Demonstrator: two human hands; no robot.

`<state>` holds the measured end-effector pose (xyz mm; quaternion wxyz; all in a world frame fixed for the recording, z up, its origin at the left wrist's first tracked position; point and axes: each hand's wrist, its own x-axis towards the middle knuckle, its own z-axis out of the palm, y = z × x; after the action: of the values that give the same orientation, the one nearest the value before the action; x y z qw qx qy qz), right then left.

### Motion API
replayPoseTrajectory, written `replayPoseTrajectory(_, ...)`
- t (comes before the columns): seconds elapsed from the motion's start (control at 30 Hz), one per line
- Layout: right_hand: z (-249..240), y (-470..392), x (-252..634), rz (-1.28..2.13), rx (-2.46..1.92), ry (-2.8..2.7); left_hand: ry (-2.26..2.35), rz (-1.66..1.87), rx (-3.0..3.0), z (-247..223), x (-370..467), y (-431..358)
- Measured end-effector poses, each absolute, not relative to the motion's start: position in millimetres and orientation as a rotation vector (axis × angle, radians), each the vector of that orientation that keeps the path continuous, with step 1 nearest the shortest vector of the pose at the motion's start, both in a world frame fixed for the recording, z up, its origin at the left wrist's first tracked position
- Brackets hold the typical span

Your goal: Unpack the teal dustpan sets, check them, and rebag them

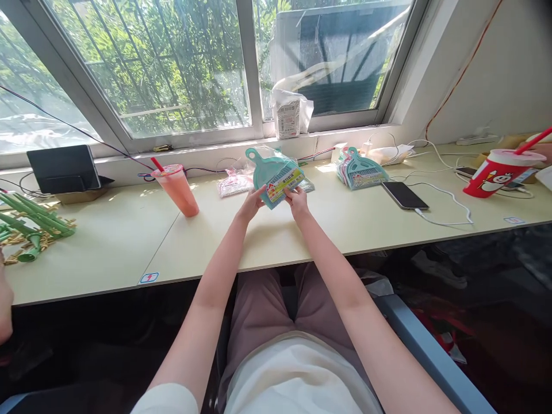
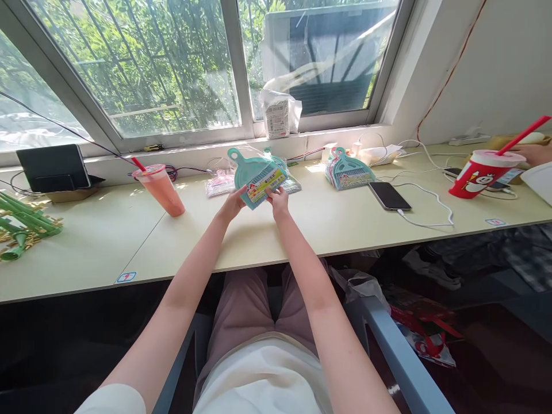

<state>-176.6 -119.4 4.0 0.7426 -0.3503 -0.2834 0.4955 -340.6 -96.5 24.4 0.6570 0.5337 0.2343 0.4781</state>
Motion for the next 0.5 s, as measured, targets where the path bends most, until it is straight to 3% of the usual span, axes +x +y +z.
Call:
replayPoseTrajectory(0.17,9.9,-122.8,-169.8,1.028,-0.801,-0.576,0.458,0.885,1.184,24.5,-331.3,-105.3)
replayPoseTrajectory(0.5,12.3,-131.9,-179.6,1.152,-0.763,-0.806,0.413,1.261,0.945,29.6,-345.1,-99.9)
